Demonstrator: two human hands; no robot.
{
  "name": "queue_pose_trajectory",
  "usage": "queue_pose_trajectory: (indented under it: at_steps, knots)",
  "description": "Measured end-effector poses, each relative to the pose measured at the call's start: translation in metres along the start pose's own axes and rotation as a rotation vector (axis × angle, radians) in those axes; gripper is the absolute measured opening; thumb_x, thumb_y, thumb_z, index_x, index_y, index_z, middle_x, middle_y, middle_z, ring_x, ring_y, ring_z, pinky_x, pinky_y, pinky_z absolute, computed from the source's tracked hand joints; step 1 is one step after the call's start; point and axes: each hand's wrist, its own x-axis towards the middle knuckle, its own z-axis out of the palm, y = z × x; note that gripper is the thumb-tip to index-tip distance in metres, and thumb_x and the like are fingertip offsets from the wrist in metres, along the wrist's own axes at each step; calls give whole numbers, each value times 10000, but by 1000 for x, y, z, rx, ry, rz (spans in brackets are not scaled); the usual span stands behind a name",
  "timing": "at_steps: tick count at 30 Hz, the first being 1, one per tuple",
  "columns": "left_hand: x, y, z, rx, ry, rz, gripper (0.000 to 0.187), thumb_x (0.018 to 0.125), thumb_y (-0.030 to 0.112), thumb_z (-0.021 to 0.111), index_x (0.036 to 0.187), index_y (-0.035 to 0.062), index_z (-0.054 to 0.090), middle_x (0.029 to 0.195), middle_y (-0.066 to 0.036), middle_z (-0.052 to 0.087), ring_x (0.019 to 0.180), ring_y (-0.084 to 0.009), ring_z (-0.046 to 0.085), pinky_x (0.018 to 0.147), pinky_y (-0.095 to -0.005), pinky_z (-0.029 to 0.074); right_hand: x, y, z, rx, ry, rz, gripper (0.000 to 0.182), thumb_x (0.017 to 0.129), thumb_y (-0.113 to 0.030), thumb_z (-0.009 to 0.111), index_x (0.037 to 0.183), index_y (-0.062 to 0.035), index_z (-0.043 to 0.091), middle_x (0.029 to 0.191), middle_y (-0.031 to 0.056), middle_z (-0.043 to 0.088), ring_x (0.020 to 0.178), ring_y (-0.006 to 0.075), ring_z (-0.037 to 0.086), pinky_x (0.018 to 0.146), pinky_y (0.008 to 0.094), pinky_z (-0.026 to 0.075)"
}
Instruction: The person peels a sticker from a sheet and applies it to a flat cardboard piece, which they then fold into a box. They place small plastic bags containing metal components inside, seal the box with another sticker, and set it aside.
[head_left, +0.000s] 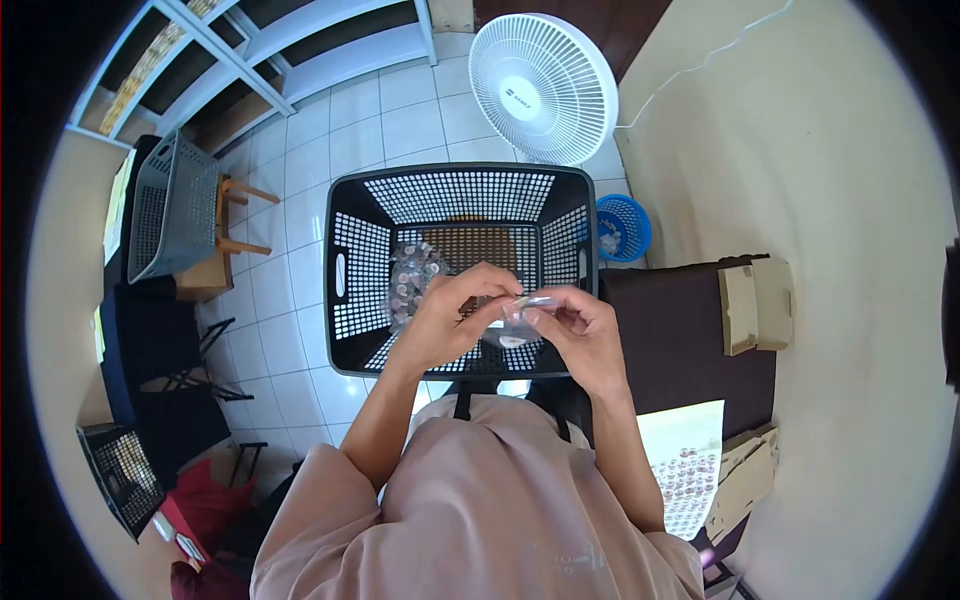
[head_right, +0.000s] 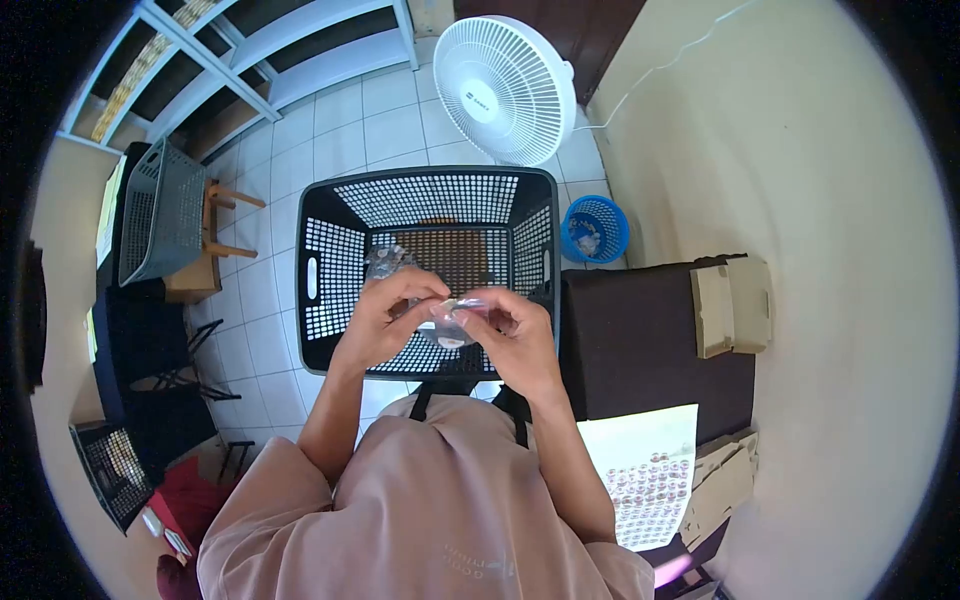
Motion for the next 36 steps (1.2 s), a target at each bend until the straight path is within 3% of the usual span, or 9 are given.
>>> queue_pose_trajectory:
  at_steps: [2, 5, 11, 14, 17, 21, 25, 29, 36]
  knots:
    - [-1, 0, 7, -71, -31, -65, 178, 844, -43, 646, 1016, -33, 598, 896, -103, 666, 815, -142, 662, 729, -272, 528, -6, -1, -9, 2, 14, -17, 130, 837, 9, 693, 959, 41, 664, 858, 51, 651, 760, 72, 595, 676, 220, 492]
    - [0, -13, 20, -486, 47, -158, 143, 881, -27, 629, 1012, -74, 597, 903, -83, 637, 888, -114, 615, 743, -248, 503, -11, -2, -17, 41, 58, -105, 73, 832, 28, 689, 903, 45, 675, 847, 54, 648, 721, 67, 572, 645, 219, 473]
    - [2, -13, 35, -398, 63, -17, 79, 894, -42, 589, 937, -92, 631, 903, -109, 632, 809, -116, 590, 693, -229, 479, -15, -8, -26, 128, 108, -243, 54, 846, 59, 657, 896, 47, 672, 837, 63, 649, 743, 90, 591, 659, 227, 479]
    - [7, -5, 35, -307, 65, 26, 63, 865, -48, 603, 901, -88, 636, 864, -124, 645, 751, -139, 604, 649, -254, 481, -16, -17, -31, 104, 60, -133, 60, 846, 35, 664, 905, 47, 667, 813, 64, 652, 746, 95, 603, 659, 234, 485]
    - [13, 3, 32, -54, -122, 126, 45, 800, -35, 640, 841, -48, 654, 729, -134, 630, 640, -230, 607, 584, -301, 464, -16, -17, -34, -256, -69, -271, 104, 805, -7, 699, 892, 37, 662, 779, 90, 654, 683, 123, 617, 621, 260, 487]
    - [12, -3, 30, -20, -160, 127, 58, 810, -30, 638, 847, -66, 665, 735, -119, 635, 634, -176, 593, 559, -269, 450, -17, -27, -30, -400, -46, -315, 81, 788, 3, 694, 850, 37, 655, 733, 112, 644, 637, 184, 618, 592, 272, 473]
    - [8, -2, 30, -32, -82, 56, 70, 816, 0, 664, 850, -60, 677, 736, -100, 638, 614, -124, 561, 523, -240, 402, -19, -30, -33, -432, -43, -263, 72, 790, -3, 695, 830, 37, 651, 722, 109, 647, 630, 163, 615, 587, 274, 471]
    - [10, -2, 26, -178, 21, -18, 84, 887, -13, 618, 887, -65, 684, 797, -111, 649, 659, -137, 639, 563, -228, 505, -19, -21, -43, -331, 17, -243, 61, 793, -1, 696, 821, 35, 656, 716, 103, 656, 645, 119, 610, 597, 264, 475]
    - [13, -10, 39, -373, 173, -76, 115, 909, -2, 593, 914, -96, 658, 783, -107, 632, 637, -134, 630, 553, -232, 511, -18, -18, -47, 88, 109, -88, 60, 850, -4, 679, 809, 21, 644, 727, 58, 647, 678, 85, 586, 636, 238, 477]
